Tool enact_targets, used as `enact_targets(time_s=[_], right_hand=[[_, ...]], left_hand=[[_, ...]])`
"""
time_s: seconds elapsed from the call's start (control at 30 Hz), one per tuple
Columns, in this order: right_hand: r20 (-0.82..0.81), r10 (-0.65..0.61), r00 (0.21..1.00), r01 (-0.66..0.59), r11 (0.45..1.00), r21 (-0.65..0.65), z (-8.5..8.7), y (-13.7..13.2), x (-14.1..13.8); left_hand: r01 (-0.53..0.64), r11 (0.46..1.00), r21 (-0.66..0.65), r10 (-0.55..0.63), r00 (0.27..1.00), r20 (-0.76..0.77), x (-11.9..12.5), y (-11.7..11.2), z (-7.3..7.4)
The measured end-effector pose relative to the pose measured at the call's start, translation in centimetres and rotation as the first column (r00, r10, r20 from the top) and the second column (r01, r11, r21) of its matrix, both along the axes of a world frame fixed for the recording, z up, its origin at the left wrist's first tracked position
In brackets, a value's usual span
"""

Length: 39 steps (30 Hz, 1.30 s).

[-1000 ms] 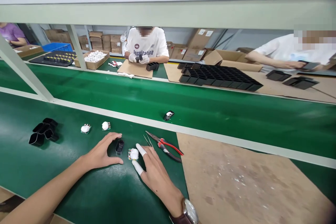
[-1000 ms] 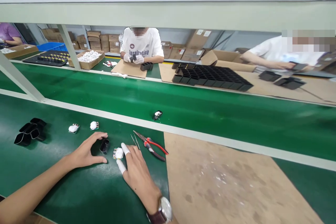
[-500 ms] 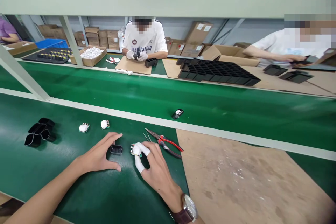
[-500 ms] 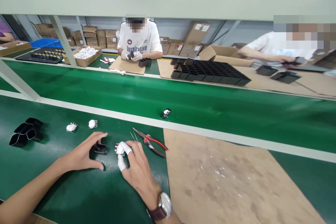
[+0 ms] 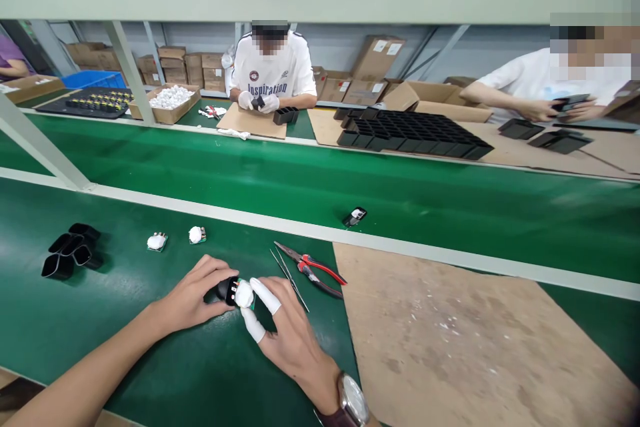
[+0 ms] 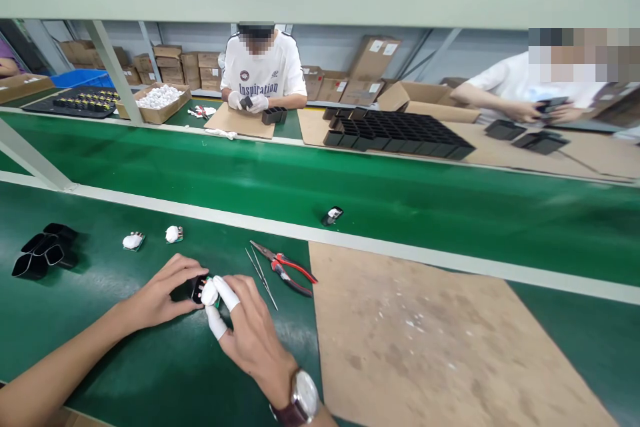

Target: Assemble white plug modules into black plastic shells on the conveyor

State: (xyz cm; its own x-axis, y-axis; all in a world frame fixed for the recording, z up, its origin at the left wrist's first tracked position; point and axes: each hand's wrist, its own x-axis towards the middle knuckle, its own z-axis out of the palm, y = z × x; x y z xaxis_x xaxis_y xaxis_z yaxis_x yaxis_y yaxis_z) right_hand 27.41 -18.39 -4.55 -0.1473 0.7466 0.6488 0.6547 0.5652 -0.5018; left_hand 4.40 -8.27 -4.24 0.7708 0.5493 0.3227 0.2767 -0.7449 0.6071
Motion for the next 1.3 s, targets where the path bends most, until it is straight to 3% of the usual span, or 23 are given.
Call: enact_targets(time_s=[0.47, 0.8, 1.07, 1.3], right_hand=[[0.144, 0.008, 0.990, 0.000, 0.998, -0.058, 1.0, -0.1, 0.0], [0.281, 0.021, 0.959, 0.000, 0.997, -0.076, 1.6, -0.2, -0.2], [0.114, 0.046, 0.992, -0.041, 0.998, -0.042, 0.2, -0.2, 0.3], [0.167, 0.060, 0.984, -0.046, 0.995, -0.090, -0.2, 0.2, -0.3]], left_hand=[[0.016, 0.998, 0.062, -0.015, 0.999, -0.029, 0.1, -0.1, -0.6], [0.028, 1.000, -0.001, -0.028, 0.998, -0.057, 0.5, -0.6, 0.1], [0.067, 0.994, -0.092, -0.069, 0.997, -0.019, 0.8, -0.6, 0.0], [0.044, 0.990, -0.132, -0.050, 0.998, -0.043, 1.1, -0.8, -0.2]])
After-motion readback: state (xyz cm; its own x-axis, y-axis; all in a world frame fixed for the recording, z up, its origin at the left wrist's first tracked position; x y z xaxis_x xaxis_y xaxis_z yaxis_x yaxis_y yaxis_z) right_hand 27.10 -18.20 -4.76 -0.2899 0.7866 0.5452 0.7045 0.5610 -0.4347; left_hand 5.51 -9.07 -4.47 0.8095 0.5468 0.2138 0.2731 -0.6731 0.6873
